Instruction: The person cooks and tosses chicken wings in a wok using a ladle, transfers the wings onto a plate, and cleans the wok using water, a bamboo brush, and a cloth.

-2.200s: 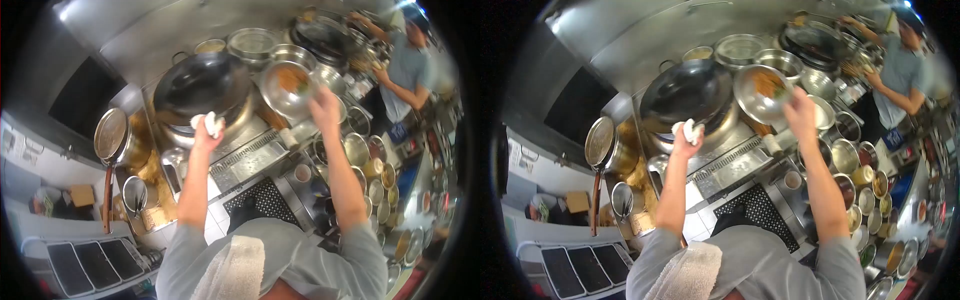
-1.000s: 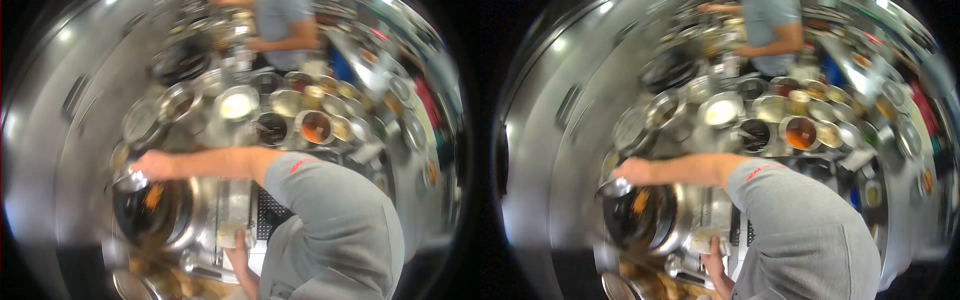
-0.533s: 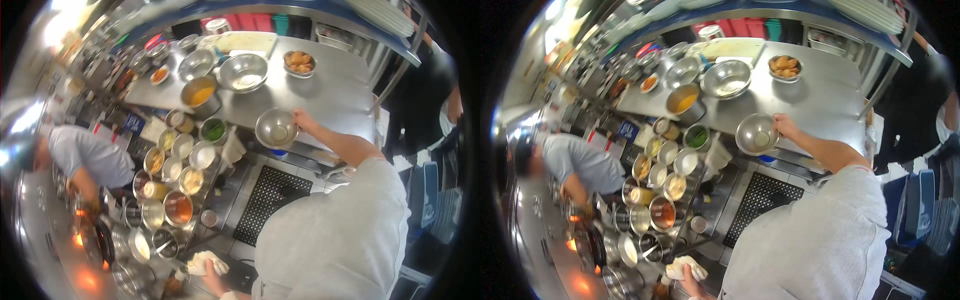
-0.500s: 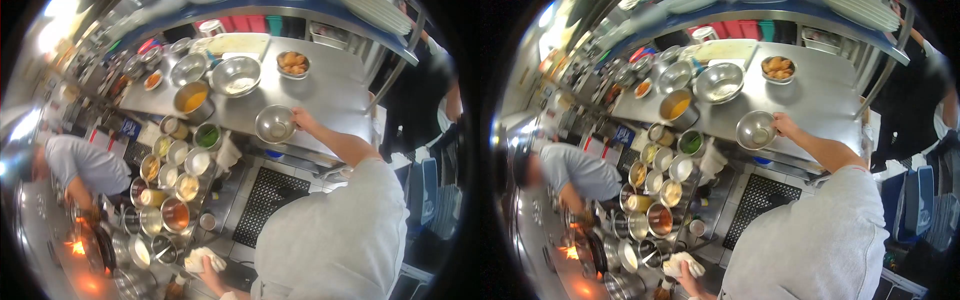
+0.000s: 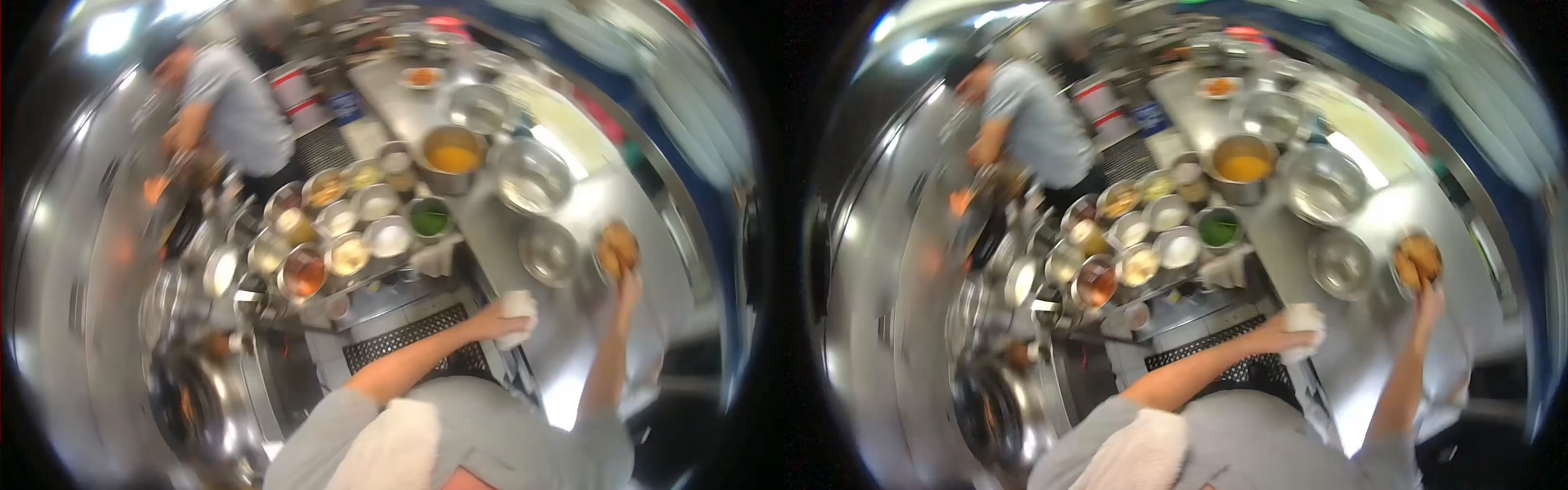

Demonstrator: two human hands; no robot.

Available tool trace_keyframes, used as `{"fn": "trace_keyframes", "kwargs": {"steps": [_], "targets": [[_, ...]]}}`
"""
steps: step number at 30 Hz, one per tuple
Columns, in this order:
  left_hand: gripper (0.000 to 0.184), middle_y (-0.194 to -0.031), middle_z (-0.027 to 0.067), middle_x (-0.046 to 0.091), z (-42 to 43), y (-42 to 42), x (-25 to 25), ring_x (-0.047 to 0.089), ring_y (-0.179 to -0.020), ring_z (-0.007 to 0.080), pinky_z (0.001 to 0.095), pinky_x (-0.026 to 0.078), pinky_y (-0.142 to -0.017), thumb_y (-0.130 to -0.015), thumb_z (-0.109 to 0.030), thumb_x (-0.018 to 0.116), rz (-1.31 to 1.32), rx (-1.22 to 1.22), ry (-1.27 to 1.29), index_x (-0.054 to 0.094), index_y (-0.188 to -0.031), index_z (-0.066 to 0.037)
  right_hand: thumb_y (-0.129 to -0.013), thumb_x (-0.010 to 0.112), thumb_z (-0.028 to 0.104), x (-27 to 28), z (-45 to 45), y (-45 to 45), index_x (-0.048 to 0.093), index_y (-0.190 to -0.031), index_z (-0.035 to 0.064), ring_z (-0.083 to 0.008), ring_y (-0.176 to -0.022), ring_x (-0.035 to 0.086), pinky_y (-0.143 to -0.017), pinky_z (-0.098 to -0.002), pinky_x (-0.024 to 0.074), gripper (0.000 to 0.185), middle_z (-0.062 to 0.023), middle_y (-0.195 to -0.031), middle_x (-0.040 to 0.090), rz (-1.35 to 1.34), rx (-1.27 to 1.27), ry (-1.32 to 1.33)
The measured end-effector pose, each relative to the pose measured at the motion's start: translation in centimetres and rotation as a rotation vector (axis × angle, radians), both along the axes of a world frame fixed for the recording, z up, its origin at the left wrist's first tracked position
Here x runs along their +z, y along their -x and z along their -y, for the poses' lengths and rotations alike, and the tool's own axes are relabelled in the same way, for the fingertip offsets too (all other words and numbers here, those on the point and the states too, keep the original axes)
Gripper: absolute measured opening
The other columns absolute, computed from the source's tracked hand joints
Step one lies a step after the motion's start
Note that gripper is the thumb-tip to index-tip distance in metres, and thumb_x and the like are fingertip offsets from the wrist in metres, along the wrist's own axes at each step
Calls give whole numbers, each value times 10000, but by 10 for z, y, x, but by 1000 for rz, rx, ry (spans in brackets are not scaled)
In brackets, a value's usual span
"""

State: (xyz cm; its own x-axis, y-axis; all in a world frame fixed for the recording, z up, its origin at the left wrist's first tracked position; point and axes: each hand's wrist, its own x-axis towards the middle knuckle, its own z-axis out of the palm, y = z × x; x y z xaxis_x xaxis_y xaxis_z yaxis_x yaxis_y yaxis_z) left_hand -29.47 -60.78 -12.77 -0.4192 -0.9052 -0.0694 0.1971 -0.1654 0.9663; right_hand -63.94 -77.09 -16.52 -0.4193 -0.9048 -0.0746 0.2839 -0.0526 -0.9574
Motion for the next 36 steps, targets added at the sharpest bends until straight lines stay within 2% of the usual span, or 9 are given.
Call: {"fn": "trace_keyframes", "kwargs": {"steps": [2, 5, 13, 16, 20, 25, 28, 31, 36], "targets": [[468, -934, 51, 604, 30, 25, -10, 602, -831, 142, 304, 510, -723, -763, -218, 694, -56, 34, 48, 491, -1152, -54, -817, 615, 82, -22, -28, 31, 539, -1114, -49, -229, -855, 631, -678, -319, 532, 333, -148, -995, 615, -125, -23, -28], [393, -925, 68, 609, 76, 57, -32, 607, -780, 159, 309, 509, -693, -750, -214, 657, 15, 126, -18, 526, -1074, -35, -800, 543, 89, -22, -75, 38, 481, -872, 87, -75, -410, 385, -343, -209, 303, 96, -11, -654, 489, -302, -164, -237], [381, -942, 63, 622, 80, 55, -39, 608, -814, 161, 317, 510, -709, -744, -223, 661, -33, 98, -69, 563, -1059, -31, -777, 505, 40, -40, -89, 45, 415, -817, 116, -65, -378, 371, -296, -199, 261, 124, -5, -609, 465, -182, -42, -142], [448, -996, 56, 617, 37, -15, -19, 606, -876, 153, 308, 507, -745, -773, -233, 682, 37, -18, -335, 532, -1148, -40, -797, 496, 49, 10, -82, 35, 390, -799, 124, -63, -365, 361, -294, -191, 257, 130, 0, -598, 454, -199, -45, -178], [461, -1018, 83, 621, -51, -111, -4, 633, -879, 180, 328, 534, -766, -847, -306, 638, -179, 237, -423, 491, -1205, -55, -815, 487, 53, 61, -66, 28, 461, -926, 95, -62, -365, 364, -291, -184, 252, 121, -14, -622, 489, -216, -2, -70], [553, -1107, 222, 595, -188, -194, -16, 629, -968, 317, 431, 527, -846, -932, -411, 455, -551, 491, -557, 424, -1276, 21, -816, 505, 45, 90, -49, -52, 491, -1161, 49, -76, -465, 482, -335, -189, 342, 345, -52, -759, 580, -274, 313, -85], [547, -1135, 228, 580, -268, -211, -32, 619, -991, 328, 445, 520, -855, -937, -396, 444, -667, 725, -507, 415, -1285, 26, -809, 523, 32, 106, -66, -183, 530, -1091, 22, -195, -873, 628, -689, -309, 546, 282, -102, -970, 604, -213, 562, -6], [522, -1111, 213, 594, -337, -215, -35, 632, -961, 320, 437, 537, -817, -928, -363, 484, -656, 943, -481, 429, -1274, 25, -797, 455, -2, 102, -102, -309, 531, -1104, 15, -132, -772, 617, -578, -236, 510, 317, -76, -968, 599, -150, 860, -47], [440, -1027, 164, 632, -429, -226, -53, 653, -890, 290, 402, 552, -755, -901, -271, 561, -589, 1294, -402, 480, -1226, 15, -801, 469, 11, 94, -211, -546, 529, -1148, 20, -180, -839, 635, -658, -301, 554, 352, -84, -979, 596, -46, 1573, -22]]}}
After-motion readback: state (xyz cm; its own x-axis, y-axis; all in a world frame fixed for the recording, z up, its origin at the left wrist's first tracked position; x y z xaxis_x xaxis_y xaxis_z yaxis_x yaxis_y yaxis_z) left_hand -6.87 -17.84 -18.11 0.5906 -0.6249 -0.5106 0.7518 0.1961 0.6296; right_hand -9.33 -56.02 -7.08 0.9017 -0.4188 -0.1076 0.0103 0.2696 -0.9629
